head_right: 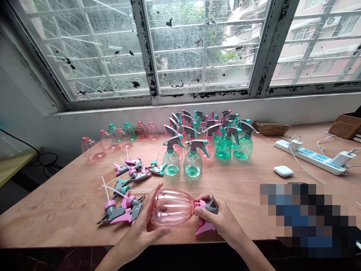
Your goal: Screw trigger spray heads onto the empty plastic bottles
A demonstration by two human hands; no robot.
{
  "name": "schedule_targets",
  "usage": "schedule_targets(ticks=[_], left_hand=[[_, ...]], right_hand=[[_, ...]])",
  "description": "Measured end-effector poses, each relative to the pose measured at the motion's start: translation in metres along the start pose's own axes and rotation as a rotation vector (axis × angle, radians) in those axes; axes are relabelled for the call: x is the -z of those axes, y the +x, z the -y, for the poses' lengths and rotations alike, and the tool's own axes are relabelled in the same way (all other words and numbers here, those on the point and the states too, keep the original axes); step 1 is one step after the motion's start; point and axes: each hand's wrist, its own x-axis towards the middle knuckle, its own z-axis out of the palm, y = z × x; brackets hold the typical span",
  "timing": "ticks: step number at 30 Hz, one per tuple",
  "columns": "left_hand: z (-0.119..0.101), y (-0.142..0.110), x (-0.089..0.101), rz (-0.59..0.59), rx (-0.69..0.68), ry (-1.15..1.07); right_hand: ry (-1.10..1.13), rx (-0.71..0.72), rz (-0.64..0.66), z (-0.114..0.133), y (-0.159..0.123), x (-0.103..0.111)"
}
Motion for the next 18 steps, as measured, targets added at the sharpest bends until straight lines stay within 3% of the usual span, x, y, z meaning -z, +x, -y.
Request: schedule_targets(ticks=[4, 8, 14, 18], left_hand=[[0.0059, -0.0002, 0.0008, -0.011, -0.046, 0.053], [0.0076, -0.0016, 0.0025, -0.006, 0.001, 0.097], [0.0079, -0.0012, 0.003, 0.0, 0.035, -0.034], [0.0107, 0.0, 0.0029, -0.022, 0.007, -0.002]], right_hand=[[-0.026, 0.008, 0.012, 0.0012, -0.0002, -0.0011], [-0.044, 0.015, 0.022, 0.0032, -0.0009, -0.003], [-0.04, 0.003, -0.001, 0.0034, -0.0006, -0.0026], [-0.031, 0.003, -0.029, 0.0023, 0.0001, -0.0026]])
